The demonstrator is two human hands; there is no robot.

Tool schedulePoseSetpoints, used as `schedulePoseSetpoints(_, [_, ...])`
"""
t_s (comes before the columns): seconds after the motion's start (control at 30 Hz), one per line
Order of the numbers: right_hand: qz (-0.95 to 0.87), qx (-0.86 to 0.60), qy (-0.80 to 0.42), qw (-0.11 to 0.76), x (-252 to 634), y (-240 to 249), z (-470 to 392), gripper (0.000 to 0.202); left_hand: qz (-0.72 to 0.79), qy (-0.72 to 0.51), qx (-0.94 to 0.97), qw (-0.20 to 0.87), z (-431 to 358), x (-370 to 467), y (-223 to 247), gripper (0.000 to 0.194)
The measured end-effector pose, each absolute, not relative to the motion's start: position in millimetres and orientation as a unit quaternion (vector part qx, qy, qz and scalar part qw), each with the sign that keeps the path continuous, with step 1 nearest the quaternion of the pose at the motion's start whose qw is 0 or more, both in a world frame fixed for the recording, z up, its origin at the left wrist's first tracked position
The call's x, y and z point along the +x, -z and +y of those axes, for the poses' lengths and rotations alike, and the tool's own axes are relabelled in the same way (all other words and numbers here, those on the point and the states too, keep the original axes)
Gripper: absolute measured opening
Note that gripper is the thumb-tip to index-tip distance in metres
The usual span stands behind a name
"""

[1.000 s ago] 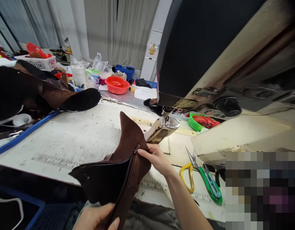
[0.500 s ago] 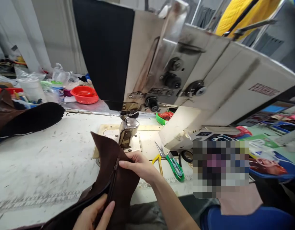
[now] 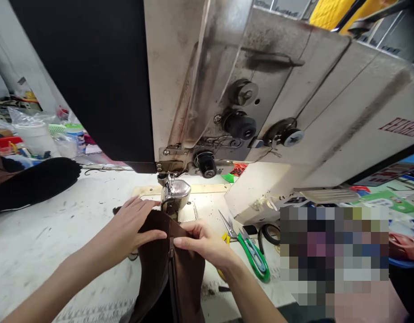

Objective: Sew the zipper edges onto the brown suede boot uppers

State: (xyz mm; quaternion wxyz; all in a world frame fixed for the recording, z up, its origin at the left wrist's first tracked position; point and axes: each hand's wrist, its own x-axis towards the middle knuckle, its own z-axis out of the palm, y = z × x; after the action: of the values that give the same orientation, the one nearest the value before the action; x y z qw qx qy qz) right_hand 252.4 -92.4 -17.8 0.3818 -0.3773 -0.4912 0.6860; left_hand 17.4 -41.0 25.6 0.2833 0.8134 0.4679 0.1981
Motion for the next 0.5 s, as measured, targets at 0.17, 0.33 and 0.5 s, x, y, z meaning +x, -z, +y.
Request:
schedulePoseSetpoints(0.17, [-0.471,-0.389,-0.695,0.379,255,-11,-90,0.039,0.34,-0.055,0.806,0.482,-11,39,-52,0.033])
schedulePoseSetpoints(0.33, [-0.484,-0.371,-0.676,0.414,261,-36,-86,0.04,0.351,-0.117,0.733,0.57,10,41,-56,0.029])
schedulePoseSetpoints(0.5, [-0.452,-0.37,-0.648,0.488,261,-36,-80,0.053,0.417,-0.155,0.626,0.641,29,37,-50,0.037])
